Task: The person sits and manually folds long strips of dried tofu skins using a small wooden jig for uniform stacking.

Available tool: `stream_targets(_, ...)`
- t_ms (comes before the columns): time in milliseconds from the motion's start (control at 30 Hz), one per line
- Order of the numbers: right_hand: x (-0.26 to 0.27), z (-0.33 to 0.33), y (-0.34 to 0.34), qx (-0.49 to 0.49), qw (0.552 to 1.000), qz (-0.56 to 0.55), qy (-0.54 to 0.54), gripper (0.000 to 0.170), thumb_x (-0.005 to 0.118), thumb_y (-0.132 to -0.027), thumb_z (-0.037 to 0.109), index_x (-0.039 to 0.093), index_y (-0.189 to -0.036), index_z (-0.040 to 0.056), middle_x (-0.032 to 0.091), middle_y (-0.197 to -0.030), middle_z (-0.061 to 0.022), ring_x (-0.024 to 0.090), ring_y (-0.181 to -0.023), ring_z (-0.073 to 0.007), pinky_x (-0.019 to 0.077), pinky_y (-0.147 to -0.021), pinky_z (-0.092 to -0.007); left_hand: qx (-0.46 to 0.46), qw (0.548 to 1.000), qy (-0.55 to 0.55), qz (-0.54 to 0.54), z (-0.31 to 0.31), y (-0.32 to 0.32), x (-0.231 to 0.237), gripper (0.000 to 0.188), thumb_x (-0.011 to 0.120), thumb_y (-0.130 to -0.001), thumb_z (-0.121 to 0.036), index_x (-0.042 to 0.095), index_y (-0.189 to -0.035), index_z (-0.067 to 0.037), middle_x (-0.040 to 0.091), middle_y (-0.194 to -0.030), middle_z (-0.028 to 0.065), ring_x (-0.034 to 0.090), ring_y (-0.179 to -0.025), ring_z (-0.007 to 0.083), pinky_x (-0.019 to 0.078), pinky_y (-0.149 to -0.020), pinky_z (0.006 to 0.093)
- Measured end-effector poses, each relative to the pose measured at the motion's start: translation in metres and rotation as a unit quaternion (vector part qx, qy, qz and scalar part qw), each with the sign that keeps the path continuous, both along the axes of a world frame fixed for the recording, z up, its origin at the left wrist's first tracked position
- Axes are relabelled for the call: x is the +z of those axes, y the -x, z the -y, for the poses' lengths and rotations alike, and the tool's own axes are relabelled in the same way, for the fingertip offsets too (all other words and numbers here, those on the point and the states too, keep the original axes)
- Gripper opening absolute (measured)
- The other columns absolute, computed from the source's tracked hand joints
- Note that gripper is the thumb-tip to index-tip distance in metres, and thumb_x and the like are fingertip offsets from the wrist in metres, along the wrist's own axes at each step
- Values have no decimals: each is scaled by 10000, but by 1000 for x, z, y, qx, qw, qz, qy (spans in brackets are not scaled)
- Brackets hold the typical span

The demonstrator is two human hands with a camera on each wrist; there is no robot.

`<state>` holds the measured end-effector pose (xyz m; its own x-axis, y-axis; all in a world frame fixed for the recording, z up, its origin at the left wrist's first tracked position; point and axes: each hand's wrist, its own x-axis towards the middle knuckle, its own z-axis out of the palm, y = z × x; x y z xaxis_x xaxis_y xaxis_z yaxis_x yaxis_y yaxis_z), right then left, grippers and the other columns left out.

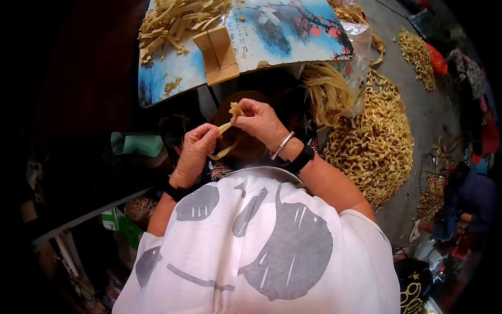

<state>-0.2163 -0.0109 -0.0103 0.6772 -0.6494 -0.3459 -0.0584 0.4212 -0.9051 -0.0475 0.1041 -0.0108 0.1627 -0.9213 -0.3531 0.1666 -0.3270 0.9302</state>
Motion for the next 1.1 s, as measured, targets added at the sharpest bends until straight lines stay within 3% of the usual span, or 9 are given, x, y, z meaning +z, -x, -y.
stream_targets(67, 2, 7, 0, 13, 999, -1, -39, 75, 672, -896, 124, 606, -921, 100, 475, -707, 91, 370, -561, -3, 284, -485, -176, -15, 999, -13, -41, 1, -9, -3, 188, 588, -990, -185, 655, -935, -18, 451, -648, -88, 343, -556, 7, 265, -500, 181)
stream_targets(167, 10, 19, -5, 0, 999, 20, -47, 76, 666, -925, 155, 614, -932, 100, 468, -692, 79, 380, -547, -11, 288, -478, -177, -12, 995, 68, 69, 17, -7, 8, 157, 598, -984, -154, 661, -1007, -13, 496, -681, -85, 382, -584, 10, 293, -517, 173)
stream_targets(200, 14, 27, -7, 5, 1000, 23, -12, 122, 643, -959, 205, 622, -958, 84, 497, -698, 66, 414, -553, -17, 320, -484, -176, -7, 989, 86, 118, 23, -13, 9, 140, 650, -938, -127, 663, -960, 11, 622, -735, -6, 542, -635, 91, 455, -582, 240)
stream_targets(300, 20, 47, -21, -26, 994, 44, 93, 183, 618, -975, 234, 649, -989, 54, 595, -736, 38, 515, -592, -35, 419, -528, -183, -3, 933, 174, 314, 53, -29, 21, 124, 650, -917, -112, 663, -929, 11, 628, -705, 95, 562, -596, 171, 460, -579, 281)
stream_targets(333, 18, 55, -27, -40, 987, 13, 158, 214, 595, -986, 235, 647, -1004, 29, 625, -731, 15, 558, -599, -52, 470, -559, -211, 17, 917, 184, 354, 65, -32, 27, 137, 629, -939, -121, 663, -901, 6, 542, -646, 28, 475, -597, 75, 407, -547, 243)
stream_targets(433, 27, 74, -47, -96, 946, -53, 306, 220, 584, -989, 223, 635, -997, 9, 646, -725, -30, 579, -597, -64, 491, -572, -238, 45, 891, 205, 402, 101, -47, 31, 153, 631, -938, -140, 650, -876, -2, 547, -628, 53, 484, -580, 103, 413, -547, 277)
stream_targets(600, 33, 110, -76, -199, 825, -59, 525, 78, 593, -899, 84, 606, -924, 12, 647, -838, -186, 627, -792, -390, 518, -685, -400, 96, 878, 223, 413, 148, -61, 33, 173, 641, -931, -171, 665, -887, -6, 567, -637, 88, 506, -585, 130, 434, -567, 306)
stream_targets(700, -3, 125, -85, -129, 771, -163, 602, 91, 601, -877, 89, 614, -926, 13, 649, -835, -179, 631, -794, -386, 519, -710, -430, 111, 880, 171, 429, 163, -64, 13, 181, 640, -928, -184, 682, -902, -9, 615, -673, 113, 564, -616, 135, 461, -596, 322)
stream_targets(1100, -1, 124, -64, -110, 843, -145, 505, 103, 619, -865, 90, 634, -939, 20, 655, -837, -187, 635, -774, -384, 520, -705, -418, 153, 954, 72, 247, 138, -65, 10, 212, 550, -997, -200, 637, -878, -48, 648, -773, -8, 509, -575, 44, 406, -522, 212)
